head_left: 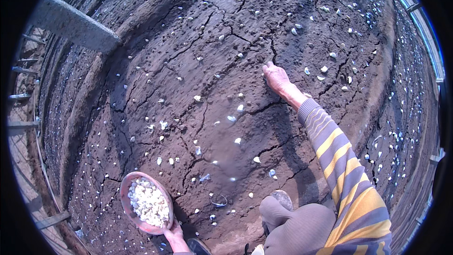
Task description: The person plants small white seeds one by one into prepared furrows in a tilled field. They hold a bowl of seeds in the left hand and place each seed into the soil with the right hand, moving along the row.
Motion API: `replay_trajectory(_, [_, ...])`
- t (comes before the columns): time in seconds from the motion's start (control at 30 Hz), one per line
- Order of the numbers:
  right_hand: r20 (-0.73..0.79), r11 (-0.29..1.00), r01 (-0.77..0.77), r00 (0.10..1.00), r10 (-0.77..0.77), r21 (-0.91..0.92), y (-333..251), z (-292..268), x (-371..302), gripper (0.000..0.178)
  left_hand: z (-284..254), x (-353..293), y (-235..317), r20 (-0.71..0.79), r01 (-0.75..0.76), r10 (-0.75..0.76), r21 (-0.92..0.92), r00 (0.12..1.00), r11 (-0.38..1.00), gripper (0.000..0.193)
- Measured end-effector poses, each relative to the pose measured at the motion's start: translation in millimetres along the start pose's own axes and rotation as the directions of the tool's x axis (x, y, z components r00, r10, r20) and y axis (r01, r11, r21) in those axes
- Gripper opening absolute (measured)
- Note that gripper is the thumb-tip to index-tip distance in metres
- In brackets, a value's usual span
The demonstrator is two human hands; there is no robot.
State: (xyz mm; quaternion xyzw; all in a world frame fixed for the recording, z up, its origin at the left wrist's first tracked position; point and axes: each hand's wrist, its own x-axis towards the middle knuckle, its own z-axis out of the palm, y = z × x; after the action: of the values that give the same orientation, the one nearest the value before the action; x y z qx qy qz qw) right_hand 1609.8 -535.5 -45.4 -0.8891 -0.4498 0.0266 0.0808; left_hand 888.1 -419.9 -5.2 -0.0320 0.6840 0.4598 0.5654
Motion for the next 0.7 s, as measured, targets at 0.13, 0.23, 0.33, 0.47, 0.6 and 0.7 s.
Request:
replay_trajectory(0.13, [0.125, 0.986, 0.048, 0.992, -0.029, -0.159, -5, 11, 13, 0.013, 21, -44, -18, 0.05, -0.04, 0.031, 0.181, 0.998, 0.983, 0.035])
replay_trajectory(0.23, [0.107, 0.995, 0.009, 0.994, 0.002, -0.1, -16, 19, 14, 0.013, 48, -59, -39, 0.219, -0.003, -0.047, 0.222, 0.975, 0.975, 0.035])
replay_trajectory(0.33, [0.031, 0.998, 0.033, 0.999, -0.035, 0.051, -13, 23, 15, 0.013, 79, -70, -68, 0.353, 0.006, -0.117, 0.299, 0.928, 0.954, 0.05])
replay_trajectory(0.47, [0.119, 0.906, -0.096, 0.992, 0.051, 0.412, 32, -11, 8, 0.016, 122, -83, -120, 0.484, -0.011, -0.194, 0.39, 0.854, 0.921, 0.055])
replay_trajectory(0.6, [-0.067, 0.936, -0.238, 0.962, 0.263, 0.259, 76, -39, -53, 0.017, 141, -93, -138, 0.5, -0.093, -0.194, 0.492, 0.844, 0.865, 0.052])
replay_trajectory(0.7, [0.158, 0.952, -0.293, 0.948, 0.277, 0.089, 87, -42, -104, 0.02, 137, -76, -128, 0.51, -0.113, -0.22, 0.543, 0.832, 0.832, 0.052])
